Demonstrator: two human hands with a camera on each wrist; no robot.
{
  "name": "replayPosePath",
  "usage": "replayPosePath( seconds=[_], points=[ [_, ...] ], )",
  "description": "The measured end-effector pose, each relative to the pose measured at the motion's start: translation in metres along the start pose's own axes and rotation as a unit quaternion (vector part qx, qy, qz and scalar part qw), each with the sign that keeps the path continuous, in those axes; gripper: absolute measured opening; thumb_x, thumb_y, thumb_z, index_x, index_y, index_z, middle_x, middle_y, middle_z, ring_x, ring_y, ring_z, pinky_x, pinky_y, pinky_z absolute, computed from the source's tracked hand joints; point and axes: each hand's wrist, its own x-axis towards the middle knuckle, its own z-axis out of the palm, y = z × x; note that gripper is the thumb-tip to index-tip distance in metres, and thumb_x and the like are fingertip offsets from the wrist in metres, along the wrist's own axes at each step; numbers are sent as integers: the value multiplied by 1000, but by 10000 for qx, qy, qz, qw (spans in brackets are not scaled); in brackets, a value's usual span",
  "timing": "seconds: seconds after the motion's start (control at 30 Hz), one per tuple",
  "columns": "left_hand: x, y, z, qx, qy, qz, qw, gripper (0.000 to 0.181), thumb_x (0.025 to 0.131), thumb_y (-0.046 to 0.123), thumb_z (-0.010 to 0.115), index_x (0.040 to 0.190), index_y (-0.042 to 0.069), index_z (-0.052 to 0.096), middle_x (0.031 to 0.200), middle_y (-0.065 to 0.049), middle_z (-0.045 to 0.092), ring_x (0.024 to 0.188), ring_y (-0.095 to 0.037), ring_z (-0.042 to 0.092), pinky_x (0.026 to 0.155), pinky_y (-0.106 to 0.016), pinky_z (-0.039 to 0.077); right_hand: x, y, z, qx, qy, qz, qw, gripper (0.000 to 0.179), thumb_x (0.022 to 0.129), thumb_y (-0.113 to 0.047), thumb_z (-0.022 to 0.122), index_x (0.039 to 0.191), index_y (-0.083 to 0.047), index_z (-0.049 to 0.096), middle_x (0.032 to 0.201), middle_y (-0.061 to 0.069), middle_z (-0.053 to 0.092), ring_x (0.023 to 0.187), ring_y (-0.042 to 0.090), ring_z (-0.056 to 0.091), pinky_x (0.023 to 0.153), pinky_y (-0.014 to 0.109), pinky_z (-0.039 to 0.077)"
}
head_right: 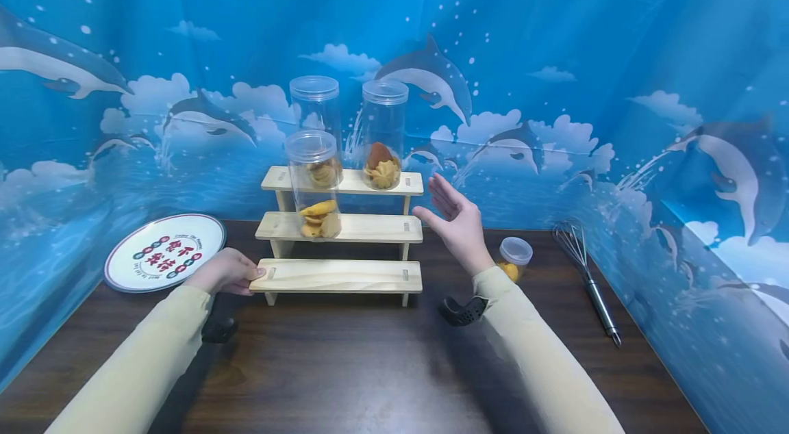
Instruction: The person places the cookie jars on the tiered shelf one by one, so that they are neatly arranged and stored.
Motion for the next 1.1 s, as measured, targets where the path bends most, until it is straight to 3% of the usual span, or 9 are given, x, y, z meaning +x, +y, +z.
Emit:
replayPosePath(
  seconds=[0.3, 0.5, 0.8, 1.1],
  points=[
    [-1, -3, -5, -39, -24, 75, 10000, 30, 91, 6, 62, 109, -18, 57, 72, -11, 64, 61, -16, 62, 62, -29, 59, -29, 17, -53, -460, 240, 276, 9983, 64, 90, -17, 66, 146, -10, 35, 146, 16, 40, 133, 27, 42, 102, 24, 42],
    [-3, -2, -7, 81, -66, 52, 9999, 31, 91, 7, 62, 109, -18, 57, 74, -13, 64, 62, -17, 63, 63, -30, 59, -51, 32, -81, -1079, 497, 356, 9923, 63, 88, -19, 69, 144, -12, 41, 145, 12, 43, 132, 20, 44, 100, 20, 41],
    [-3, 0, -9, 175, -56, 119, 9998, 29, 92, 6, 61, 108, -18, 57, 75, -13, 64, 63, -17, 63, 64, -31, 59, -73, 62, -115, -2226, 1049, 631, 9672, 65, 85, -29, 73, 141, -14, 46, 141, 10, 48, 126, 11, 49, 90, 6, 42],
    [0, 2, -2, 97, -99, 76, 9999, 29, 92, 6, 61, 108, -17, 56, 75, -14, 64, 64, -19, 63, 64, -31, 59, -83, 86, -132, -2626, 1113, 1351, 9489, 71, 85, -42, 69, 144, -13, 41, 143, 11, 46, 126, 31, 48, 82, 2, 42]
  ],
)
